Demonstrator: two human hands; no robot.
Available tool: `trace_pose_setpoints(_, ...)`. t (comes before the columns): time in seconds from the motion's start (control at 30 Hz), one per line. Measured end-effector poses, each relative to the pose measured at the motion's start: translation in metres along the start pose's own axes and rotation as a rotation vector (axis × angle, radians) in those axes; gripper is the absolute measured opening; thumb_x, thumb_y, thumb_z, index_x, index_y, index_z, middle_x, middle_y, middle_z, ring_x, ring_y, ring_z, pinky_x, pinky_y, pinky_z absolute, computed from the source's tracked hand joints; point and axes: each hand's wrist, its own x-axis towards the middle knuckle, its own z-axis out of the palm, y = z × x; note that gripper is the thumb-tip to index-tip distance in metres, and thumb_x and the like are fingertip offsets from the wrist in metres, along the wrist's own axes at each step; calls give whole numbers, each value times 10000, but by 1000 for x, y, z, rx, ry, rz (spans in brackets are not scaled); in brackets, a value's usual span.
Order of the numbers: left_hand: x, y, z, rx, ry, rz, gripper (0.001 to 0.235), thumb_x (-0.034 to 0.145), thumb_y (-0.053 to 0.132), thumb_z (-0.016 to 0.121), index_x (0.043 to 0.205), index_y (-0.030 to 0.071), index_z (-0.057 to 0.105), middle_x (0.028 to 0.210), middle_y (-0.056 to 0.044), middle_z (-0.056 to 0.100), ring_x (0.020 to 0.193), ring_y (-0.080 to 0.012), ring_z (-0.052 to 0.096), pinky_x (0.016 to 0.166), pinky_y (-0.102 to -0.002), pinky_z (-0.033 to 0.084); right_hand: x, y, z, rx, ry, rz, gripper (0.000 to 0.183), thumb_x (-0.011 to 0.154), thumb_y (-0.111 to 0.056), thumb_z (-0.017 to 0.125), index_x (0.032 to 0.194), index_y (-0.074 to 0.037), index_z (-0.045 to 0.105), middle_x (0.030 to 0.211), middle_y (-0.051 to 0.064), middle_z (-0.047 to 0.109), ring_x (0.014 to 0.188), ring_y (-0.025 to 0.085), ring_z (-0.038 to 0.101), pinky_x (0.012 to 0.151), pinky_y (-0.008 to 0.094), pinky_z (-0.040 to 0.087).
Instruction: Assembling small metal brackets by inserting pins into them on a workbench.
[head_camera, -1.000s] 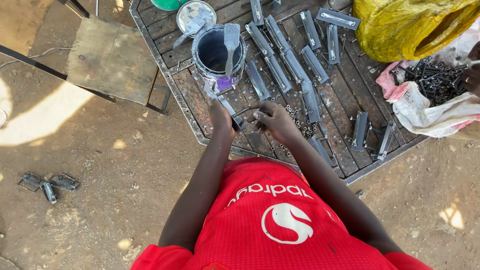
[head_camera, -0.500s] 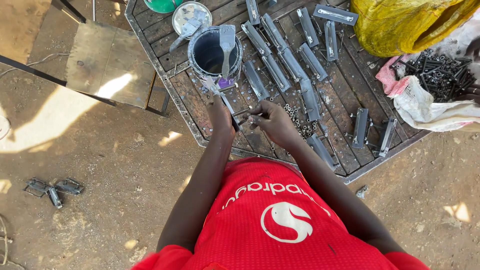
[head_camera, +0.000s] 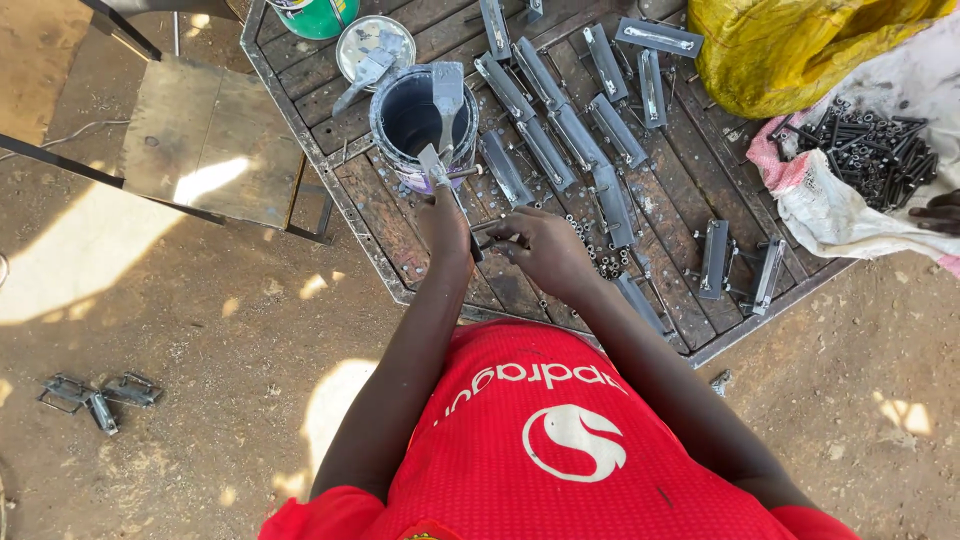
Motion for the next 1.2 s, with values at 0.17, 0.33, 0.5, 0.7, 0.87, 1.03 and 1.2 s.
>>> trace_pose_setpoints(0.17,-20,28,-1,-15,-28,12,527,1015,383,545,1319,-44,491,1287,-289,559,1255,-429,564,1022,-593,417,3,-6,2,-20,-20,104,181,925,-218,747,991,-53,712,853,198,696,752,407,738,657,492,568)
trace_pose_setpoints(0.33,-10,12,0,-35,-108,14,723,1102,407,484,1634,21,183,1561,-308,397,1499,-434,390,1185,-592,354,5,3,9,-125,-51,124,379,1049,-431,582,931,-75,636,761,223,649,755,487,676,666,547,506)
trace_pose_setpoints(0.5,-10,14,-3,-81,-148,30,750,1115,365,446,1677,52,61,1664,-328,271,1565,-495,240,1227,-634,277,2,-6,-1,-27,8,86,323,987,-307,671,1193,-59,649,1161,275,660,896,502,706,774,605,554)
trace_pose_setpoints(0.7,5,-6,1,-78,-151,19,773,1098,399,460,1690,111,56,1605,-264,338,1482,-404,406,1140,-610,375,-7,-7,0,-18,-46,70,250,977,-266,715,1115,-57,723,891,218,737,863,454,731,784,551,563)
trace_pose_setpoints(0.87,7,-26,1,-86,-151,3,700,1088,347,461,1647,41,171,1506,-289,400,1376,-373,448,1095,-579,379,-12,-6,-1,-176,-131,51,343,967,-319,648,1175,-48,638,1055,287,687,972,565,643,813,669,507)
trace_pose_setpoints(1.03,-20,0,-16,-53,-116,-34,555,1081,437,448,1393,-21,436,1247,-230,518,1162,-341,541,959,-569,424,-11,2,9,-201,-99,-20,153,970,-221,636,1073,-123,694,958,190,706,940,495,674,776,585,548)
trace_pose_setpoints(1.2,-10,-14,-14,-35,-87,-29,510,1083,470,445,1325,21,459,1205,-187,513,1154,-315,526,979,-544,422,-14,-19,4,-207,-133,-25,304,986,-310,641,1178,-76,667,977,267,695,944,524,667,784,633,517)
